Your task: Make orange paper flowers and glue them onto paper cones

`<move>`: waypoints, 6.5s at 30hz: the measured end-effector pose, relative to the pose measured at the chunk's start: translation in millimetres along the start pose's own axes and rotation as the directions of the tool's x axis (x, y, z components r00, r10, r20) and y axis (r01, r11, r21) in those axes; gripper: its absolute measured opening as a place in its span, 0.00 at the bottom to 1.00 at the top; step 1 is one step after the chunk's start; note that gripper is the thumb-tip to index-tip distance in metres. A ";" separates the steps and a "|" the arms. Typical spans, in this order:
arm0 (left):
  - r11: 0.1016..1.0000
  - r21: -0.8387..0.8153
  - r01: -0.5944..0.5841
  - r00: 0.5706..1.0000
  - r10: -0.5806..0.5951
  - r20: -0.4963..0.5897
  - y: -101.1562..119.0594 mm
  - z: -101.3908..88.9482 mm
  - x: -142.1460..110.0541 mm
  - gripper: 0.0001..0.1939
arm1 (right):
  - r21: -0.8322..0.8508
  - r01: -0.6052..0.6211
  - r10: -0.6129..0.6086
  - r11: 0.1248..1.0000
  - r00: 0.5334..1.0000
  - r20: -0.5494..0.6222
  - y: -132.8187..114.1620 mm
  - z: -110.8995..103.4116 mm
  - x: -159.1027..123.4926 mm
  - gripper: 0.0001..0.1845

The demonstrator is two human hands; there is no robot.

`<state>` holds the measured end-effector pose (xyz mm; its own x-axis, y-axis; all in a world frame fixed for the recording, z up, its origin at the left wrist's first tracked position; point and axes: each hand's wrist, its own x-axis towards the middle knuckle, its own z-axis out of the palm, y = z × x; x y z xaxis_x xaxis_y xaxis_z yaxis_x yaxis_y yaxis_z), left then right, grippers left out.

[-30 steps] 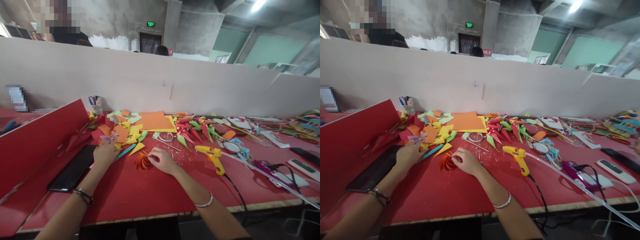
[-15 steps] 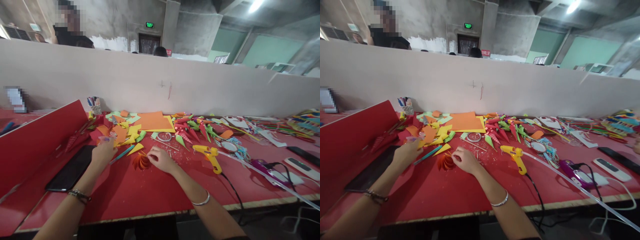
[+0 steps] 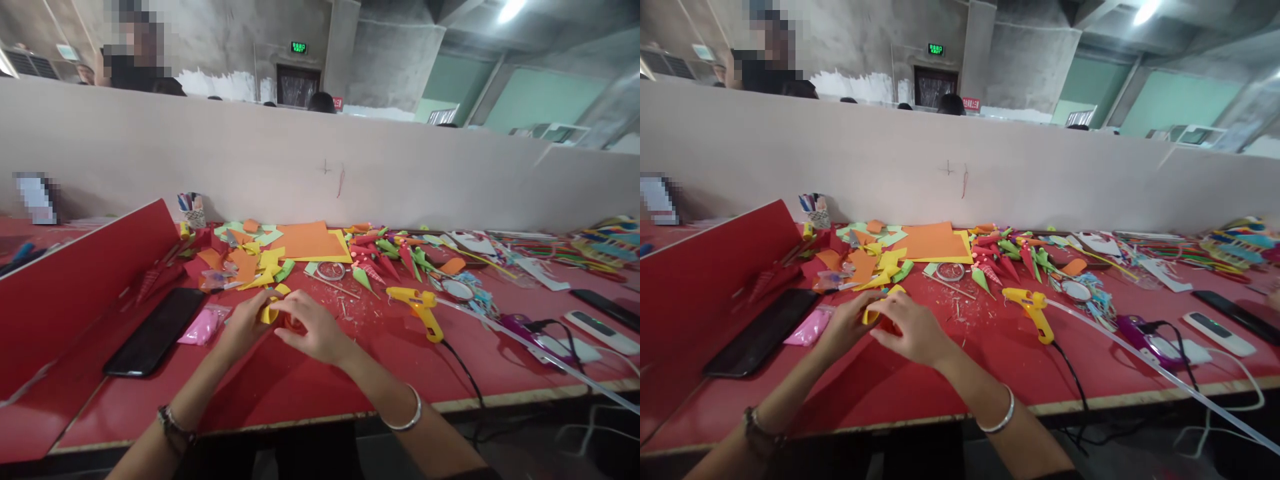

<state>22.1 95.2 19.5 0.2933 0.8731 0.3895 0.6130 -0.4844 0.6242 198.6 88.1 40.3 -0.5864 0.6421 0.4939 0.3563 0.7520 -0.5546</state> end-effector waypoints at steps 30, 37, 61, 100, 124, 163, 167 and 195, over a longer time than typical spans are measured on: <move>0.935 -0.290 0.202 0.885 -0.048 0.463 6.6 -0.8 7.9 0.18 | -0.110 -0.481 0.427 0.870 0.846 -0.320 7.8 -49.9 -104.0 0.09; 0.998 0.030 -0.051 0.984 0.045 0.175 -19.9 -6.7 24.7 0.16 | -0.363 -0.845 0.467 0.393 0.523 -0.713 72.9 -95.1 -173.3 0.22; 0.829 0.557 -0.058 0.989 0.122 -0.080 -56.4 -11.3 30.5 0.11 | -0.372 -0.499 0.313 0.783 0.833 -0.457 33.6 -38.9 3.5 0.19; 0.727 0.597 -0.339 0.854 0.504 -0.129 -54.1 -1.6 31.5 0.19 | -0.621 -0.407 0.177 0.670 0.900 -0.399 46.6 -21.8 -8.0 0.20; 0.859 0.461 -0.221 0.970 0.244 0.008 -56.9 -2.6 30.6 0.21 | -0.656 -0.313 0.008 0.687 0.906 -0.424 48.9 -21.7 -10.6 0.12; 0.840 0.501 -0.206 0.978 0.164 0.127 -45.0 -2.6 31.5 0.20 | -0.573 -0.359 0.093 0.737 0.893 -0.440 55.1 -11.5 -9.3 0.18; 0.874 0.446 -0.194 0.978 0.138 0.155 -47.1 0.0 31.9 0.17 | -0.607 -0.311 0.045 0.731 0.910 -0.412 56.0 -9.9 -10.4 0.17; 0.685 0.727 -0.054 0.971 0.204 -0.120 -53.6 -1.9 33.7 0.10 | -0.651 -0.213 -0.121 0.728 0.896 -0.428 58.1 -9.8 -10.3 0.13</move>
<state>-2.2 150.5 0.5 0.3219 0.7424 0.5876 0.9371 -0.3385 -0.0857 232.5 126.6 9.5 -0.2568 0.5476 0.7963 0.8580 0.5085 -0.0730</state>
